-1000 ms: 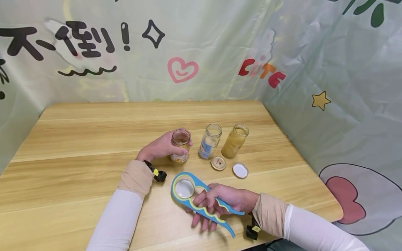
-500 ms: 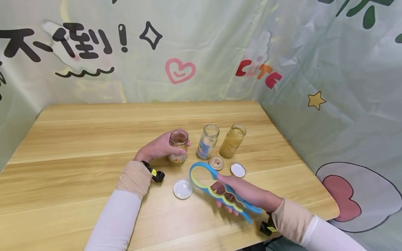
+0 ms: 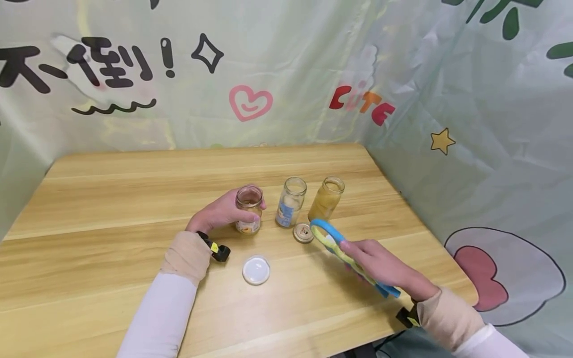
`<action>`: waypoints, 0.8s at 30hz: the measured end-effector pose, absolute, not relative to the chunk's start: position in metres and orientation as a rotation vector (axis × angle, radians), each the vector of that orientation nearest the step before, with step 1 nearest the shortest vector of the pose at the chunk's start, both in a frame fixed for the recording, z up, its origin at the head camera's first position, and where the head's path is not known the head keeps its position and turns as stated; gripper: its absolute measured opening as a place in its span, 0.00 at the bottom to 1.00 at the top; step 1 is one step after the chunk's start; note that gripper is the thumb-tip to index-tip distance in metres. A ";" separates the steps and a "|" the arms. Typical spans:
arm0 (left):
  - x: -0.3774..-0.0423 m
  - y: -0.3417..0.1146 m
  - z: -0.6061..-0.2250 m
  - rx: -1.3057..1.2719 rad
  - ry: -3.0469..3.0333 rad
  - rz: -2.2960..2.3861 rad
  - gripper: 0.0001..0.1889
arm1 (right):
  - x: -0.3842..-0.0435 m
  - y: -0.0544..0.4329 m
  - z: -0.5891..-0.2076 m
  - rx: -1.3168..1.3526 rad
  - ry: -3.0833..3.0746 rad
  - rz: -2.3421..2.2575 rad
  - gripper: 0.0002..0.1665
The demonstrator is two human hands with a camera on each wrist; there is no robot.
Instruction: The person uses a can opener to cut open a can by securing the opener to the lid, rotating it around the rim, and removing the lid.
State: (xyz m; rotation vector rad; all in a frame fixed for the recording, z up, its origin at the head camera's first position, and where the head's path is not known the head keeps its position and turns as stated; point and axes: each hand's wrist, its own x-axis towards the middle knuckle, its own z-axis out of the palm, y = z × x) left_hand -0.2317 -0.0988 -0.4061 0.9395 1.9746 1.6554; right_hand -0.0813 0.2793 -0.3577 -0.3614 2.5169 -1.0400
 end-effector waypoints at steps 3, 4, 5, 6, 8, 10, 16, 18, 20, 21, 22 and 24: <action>-0.231 -0.100 -0.407 0.936 1.981 1.659 0.21 | -0.083 0.291 -0.358 -0.377 2.694 -0.899 0.32; -0.231 -0.100 -0.407 0.934 1.983 1.659 0.21 | -0.083 0.296 -0.359 -0.375 2.729 -0.877 0.31; -0.231 -0.100 -0.407 0.931 1.983 1.659 0.20 | -0.084 0.300 -0.360 -0.358 2.747 -0.868 0.30; -0.230 -0.100 -0.406 0.932 1.982 1.660 0.20 | -0.085 0.305 -0.361 -0.340 2.760 -0.862 0.30; -0.230 -0.099 -0.405 0.935 1.977 1.662 0.20 | -0.087 0.315 -0.364 -0.308 2.785 -0.843 0.30; -0.229 -0.099 -0.404 0.936 1.974 1.660 0.20 | -0.090 0.323 -0.368 -0.270 2.834 -0.794 0.30; -0.228 -0.098 -0.403 0.935 1.966 1.661 0.21 | -0.103 0.339 -0.379 -0.186 3.021 -0.523 0.32; -0.227 -0.098 -0.403 0.934 1.967 1.662 0.20 | -0.107 0.339 -0.380 -0.155 3.056 -0.428 0.35; -0.227 -0.098 -0.402 0.934 1.968 1.662 0.20 | -0.109 0.339 -0.381 -0.122 3.078 -0.326 0.39; -0.227 -0.098 -0.402 0.935 1.967 1.663 0.20 | -0.110 0.338 -0.381 -0.106 3.086 -0.277 0.42; -0.227 -0.098 -0.402 0.937 1.969 1.663 0.19 | -0.111 0.338 -0.382 -0.077 3.087 -0.240 0.43; -0.227 -0.099 -0.402 0.942 1.977 1.658 0.19 | -0.113 0.336 -0.383 -0.034 3.080 -0.177 0.47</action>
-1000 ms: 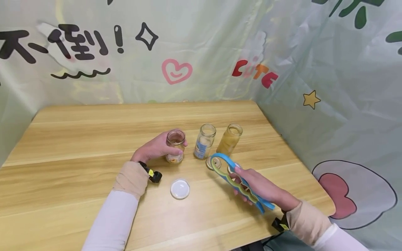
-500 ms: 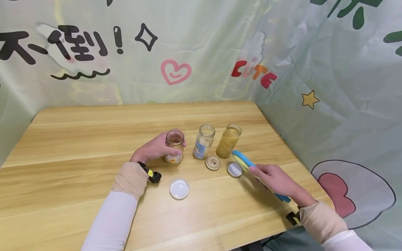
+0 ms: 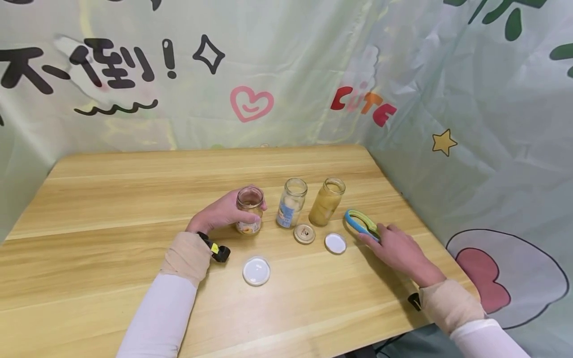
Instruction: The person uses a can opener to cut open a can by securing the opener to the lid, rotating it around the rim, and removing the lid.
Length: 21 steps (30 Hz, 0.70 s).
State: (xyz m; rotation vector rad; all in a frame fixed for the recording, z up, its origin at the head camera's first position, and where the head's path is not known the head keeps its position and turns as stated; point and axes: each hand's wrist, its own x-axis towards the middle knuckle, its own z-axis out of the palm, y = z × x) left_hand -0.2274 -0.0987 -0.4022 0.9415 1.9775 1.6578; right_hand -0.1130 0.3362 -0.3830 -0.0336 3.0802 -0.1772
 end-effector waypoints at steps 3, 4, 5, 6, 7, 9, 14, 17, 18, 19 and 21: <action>-0.228 -0.101 -0.403 0.933 1.988 1.650 0.19 | -0.116 0.332 -0.385 0.015 3.060 -0.137 0.47; -0.228 -0.101 -0.403 0.931 1.993 1.647 0.19 | -0.117 0.330 -0.386 0.031 3.054 -0.129 0.46; -0.228 -0.102 -0.403 0.930 1.991 1.647 0.19 | -0.117 0.328 -0.386 0.047 3.048 -0.122 0.45; -0.228 -0.102 -0.403 0.930 1.987 1.649 0.19 | -0.118 0.326 -0.386 0.054 3.044 -0.111 0.44; -0.228 -0.102 -0.403 0.933 1.982 1.652 0.19 | -0.118 0.325 -0.385 0.063 3.038 -0.105 0.43; -0.226 -0.101 -0.403 0.945 1.984 1.655 0.18 | -0.118 0.323 -0.383 0.070 3.026 -0.093 0.42; -0.224 -0.099 -0.400 0.926 2.006 1.647 0.23 | -0.117 0.322 -0.382 0.049 3.007 -0.084 0.42; -0.221 -0.102 -0.397 0.878 2.026 1.620 0.37 | -0.116 0.323 -0.381 0.035 2.993 -0.086 0.47; -0.220 -0.105 -0.395 0.878 2.022 1.620 0.43 | -0.116 0.324 -0.381 0.035 2.983 -0.090 0.49; -0.218 -0.109 -0.393 0.883 2.020 1.623 0.50 | -0.116 0.325 -0.380 0.031 2.974 -0.096 0.51; -0.215 -0.121 -0.388 0.907 2.040 1.637 0.58 | -0.116 0.327 -0.377 0.029 2.960 -0.121 0.55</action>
